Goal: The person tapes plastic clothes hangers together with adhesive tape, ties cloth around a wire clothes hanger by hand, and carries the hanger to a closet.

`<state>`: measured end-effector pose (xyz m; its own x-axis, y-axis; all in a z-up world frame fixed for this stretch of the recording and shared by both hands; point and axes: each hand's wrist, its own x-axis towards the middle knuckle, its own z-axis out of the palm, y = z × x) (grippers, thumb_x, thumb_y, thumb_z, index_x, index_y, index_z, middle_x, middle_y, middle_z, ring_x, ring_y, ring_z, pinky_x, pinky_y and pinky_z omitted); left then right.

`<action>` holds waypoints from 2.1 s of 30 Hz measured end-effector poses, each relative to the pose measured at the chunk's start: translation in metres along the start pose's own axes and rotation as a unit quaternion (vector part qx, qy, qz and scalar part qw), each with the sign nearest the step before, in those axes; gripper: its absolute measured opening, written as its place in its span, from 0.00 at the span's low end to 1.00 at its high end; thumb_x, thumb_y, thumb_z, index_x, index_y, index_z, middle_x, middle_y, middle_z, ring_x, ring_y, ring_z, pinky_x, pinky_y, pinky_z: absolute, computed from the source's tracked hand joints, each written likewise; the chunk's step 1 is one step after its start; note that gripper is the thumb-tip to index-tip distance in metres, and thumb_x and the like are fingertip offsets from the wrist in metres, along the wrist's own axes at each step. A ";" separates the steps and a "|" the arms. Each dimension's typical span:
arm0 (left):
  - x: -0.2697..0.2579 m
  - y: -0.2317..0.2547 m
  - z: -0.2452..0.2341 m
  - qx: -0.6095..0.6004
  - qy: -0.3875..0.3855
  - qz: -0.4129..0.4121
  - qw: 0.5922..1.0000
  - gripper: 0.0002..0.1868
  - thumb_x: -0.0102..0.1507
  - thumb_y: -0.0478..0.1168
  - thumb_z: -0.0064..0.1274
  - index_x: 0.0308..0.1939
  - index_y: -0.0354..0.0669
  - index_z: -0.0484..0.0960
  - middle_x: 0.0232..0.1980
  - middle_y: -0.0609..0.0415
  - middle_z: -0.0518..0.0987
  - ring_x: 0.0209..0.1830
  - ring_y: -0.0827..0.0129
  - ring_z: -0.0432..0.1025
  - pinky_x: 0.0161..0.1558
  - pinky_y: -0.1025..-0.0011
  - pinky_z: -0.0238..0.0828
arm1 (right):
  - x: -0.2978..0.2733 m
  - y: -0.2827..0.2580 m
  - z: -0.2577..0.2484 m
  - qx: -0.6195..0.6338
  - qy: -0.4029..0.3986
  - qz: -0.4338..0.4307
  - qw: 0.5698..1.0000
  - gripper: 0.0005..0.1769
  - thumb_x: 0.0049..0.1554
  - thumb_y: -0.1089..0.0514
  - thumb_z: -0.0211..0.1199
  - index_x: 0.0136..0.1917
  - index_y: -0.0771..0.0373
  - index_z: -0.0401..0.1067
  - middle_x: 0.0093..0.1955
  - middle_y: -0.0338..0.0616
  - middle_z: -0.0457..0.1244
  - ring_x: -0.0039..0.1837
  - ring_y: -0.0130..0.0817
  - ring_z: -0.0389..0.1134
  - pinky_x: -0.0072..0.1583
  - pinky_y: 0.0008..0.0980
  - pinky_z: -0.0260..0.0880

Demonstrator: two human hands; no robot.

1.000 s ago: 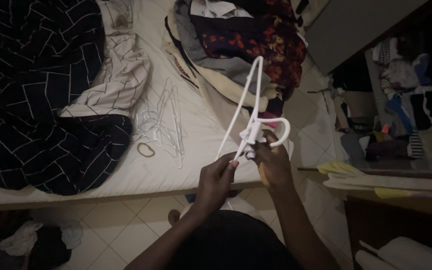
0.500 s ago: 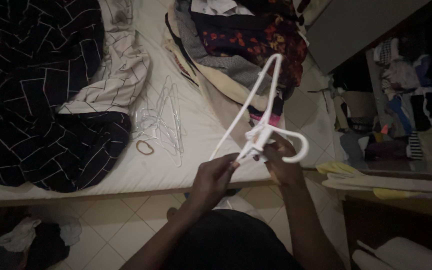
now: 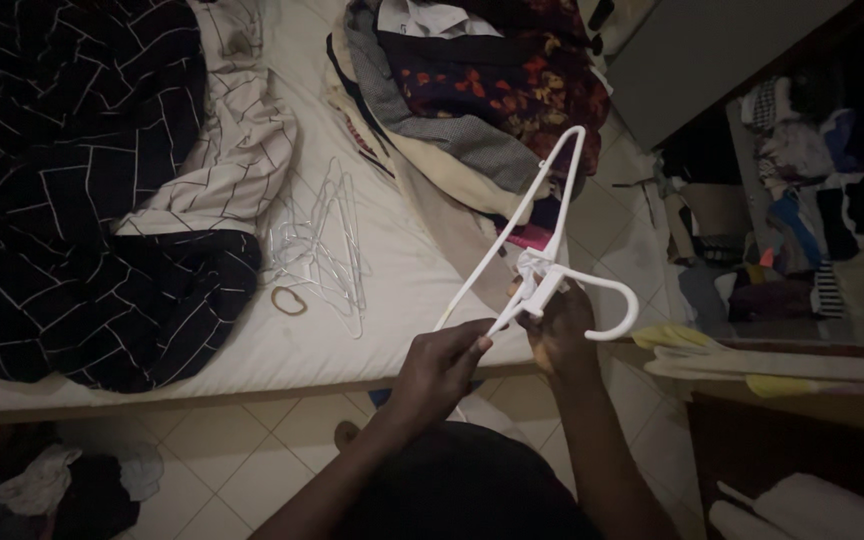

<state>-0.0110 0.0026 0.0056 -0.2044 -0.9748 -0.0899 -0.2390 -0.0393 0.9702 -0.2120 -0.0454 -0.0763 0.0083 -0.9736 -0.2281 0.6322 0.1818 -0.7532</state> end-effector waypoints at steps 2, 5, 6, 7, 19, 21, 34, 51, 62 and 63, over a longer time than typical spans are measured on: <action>0.000 0.001 0.000 -0.080 -0.030 -0.116 0.990 0.17 0.69 0.43 0.51 0.60 0.44 0.84 0.23 0.45 0.72 0.22 0.70 0.67 0.28 0.65 0.72 | 0.005 -0.006 -0.003 0.018 -0.010 0.043 0.999 0.15 0.65 0.58 0.59 0.59 0.71 0.69 0.45 0.52 0.67 0.38 0.28 0.65 0.37 0.22 0.63; -0.003 0.000 -0.001 -0.064 -0.023 -0.115 0.991 0.16 0.69 0.42 0.52 0.58 0.42 0.84 0.23 0.43 0.74 0.22 0.67 0.67 0.28 0.62 0.69 | 0.005 -0.008 -0.015 0.050 0.021 0.123 0.991 0.15 0.63 0.54 0.58 0.57 0.68 0.68 0.45 0.50 0.68 0.39 0.31 0.67 0.38 0.26 0.67; -0.003 -0.003 -0.001 -0.063 -0.022 -0.113 0.991 0.16 0.69 0.42 0.52 0.58 0.42 0.84 0.23 0.43 0.74 0.22 0.67 0.67 0.28 0.62 0.69 | 0.006 -0.006 -0.019 0.064 0.060 0.158 0.983 0.17 0.61 0.50 0.58 0.57 0.65 0.68 0.44 0.47 0.67 0.39 0.32 0.70 0.37 0.28 0.69; -0.003 -0.005 -0.001 -0.030 -0.032 -0.034 0.998 0.15 0.68 0.41 0.53 0.57 0.41 0.84 0.27 0.44 0.78 0.23 0.65 0.71 0.30 0.64 0.70 | 0.007 -0.004 -0.025 0.064 0.059 0.157 0.984 0.17 0.61 0.50 0.58 0.57 0.65 0.68 0.44 0.47 0.67 0.39 0.32 0.70 0.37 0.28 0.69; -0.015 -0.028 0.009 0.057 -0.032 0.065 0.996 0.13 0.65 0.38 0.56 0.53 0.42 0.85 0.44 0.42 0.85 0.42 0.50 0.81 0.43 0.60 0.77 | -0.009 -0.069 0.008 0.060 0.035 0.077 0.995 0.21 0.61 0.50 0.58 0.62 0.66 0.71 0.44 0.48 0.69 0.48 0.40 0.72 0.55 0.42 0.73; -0.014 -0.027 0.008 0.063 -0.041 0.065 0.995 0.12 0.65 0.39 0.57 0.52 0.42 0.86 0.44 0.41 0.85 0.43 0.50 0.81 0.44 0.60 0.77 | -0.008 -0.064 0.010 0.018 -0.069 0.097 0.993 0.17 0.72 0.48 0.60 0.51 0.64 0.67 0.39 0.46 0.64 0.45 0.41 0.68 0.54 0.48 0.72; 0.023 0.021 -0.045 0.160 0.128 0.230 0.951 0.24 0.61 0.41 0.61 0.59 0.35 0.76 0.53 0.39 0.76 0.53 0.50 0.73 0.54 0.58 0.72 | 0.016 -0.010 0.030 0.024 -0.260 0.190 0.947 0.27 0.74 0.41 0.52 0.41 0.63 0.66 0.28 0.35 0.55 0.27 0.25 0.54 0.32 0.24 0.56; 0.011 -0.037 -0.071 0.290 -0.039 0.025 0.956 0.15 0.66 0.44 0.51 0.56 0.57 0.84 0.39 0.51 0.85 0.32 0.53 0.79 0.33 0.58 0.75 | 0.011 -0.049 0.000 -0.603 0.078 0.086 0.790 0.25 0.68 0.46 0.52 0.63 0.69 0.75 0.49 0.59 0.70 0.51 0.48 0.67 0.56 0.42 0.68; 0.007 -0.036 -0.017 0.269 -0.006 0.002 0.963 0.20 0.66 0.39 0.50 0.62 0.50 0.79 0.34 0.44 0.82 0.30 0.47 0.77 0.32 0.53 0.72 | -0.004 0.023 0.066 -0.676 0.001 -0.295 0.675 0.15 0.70 0.57 0.47 0.55 0.72 0.70 0.55 0.60 0.66 0.63 0.57 0.65 0.75 0.58 0.48; 0.002 -0.038 -0.011 0.267 -0.008 0.000 0.964 0.20 0.66 0.39 0.50 0.62 0.50 0.79 0.34 0.44 0.82 0.30 0.47 0.77 0.32 0.53 0.72 | -0.007 0.022 0.067 -0.678 0.002 -0.291 0.675 0.15 0.70 0.57 0.47 0.55 0.72 0.70 0.55 0.60 0.66 0.63 0.57 0.65 0.75 0.58 0.48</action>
<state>0.0084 -0.0007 -0.0293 -0.2186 -0.9708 -0.0984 -0.6931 0.0835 0.7159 -0.1460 -0.0434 -0.0499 0.0606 -0.9346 0.3505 -0.7622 -0.2701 -0.5883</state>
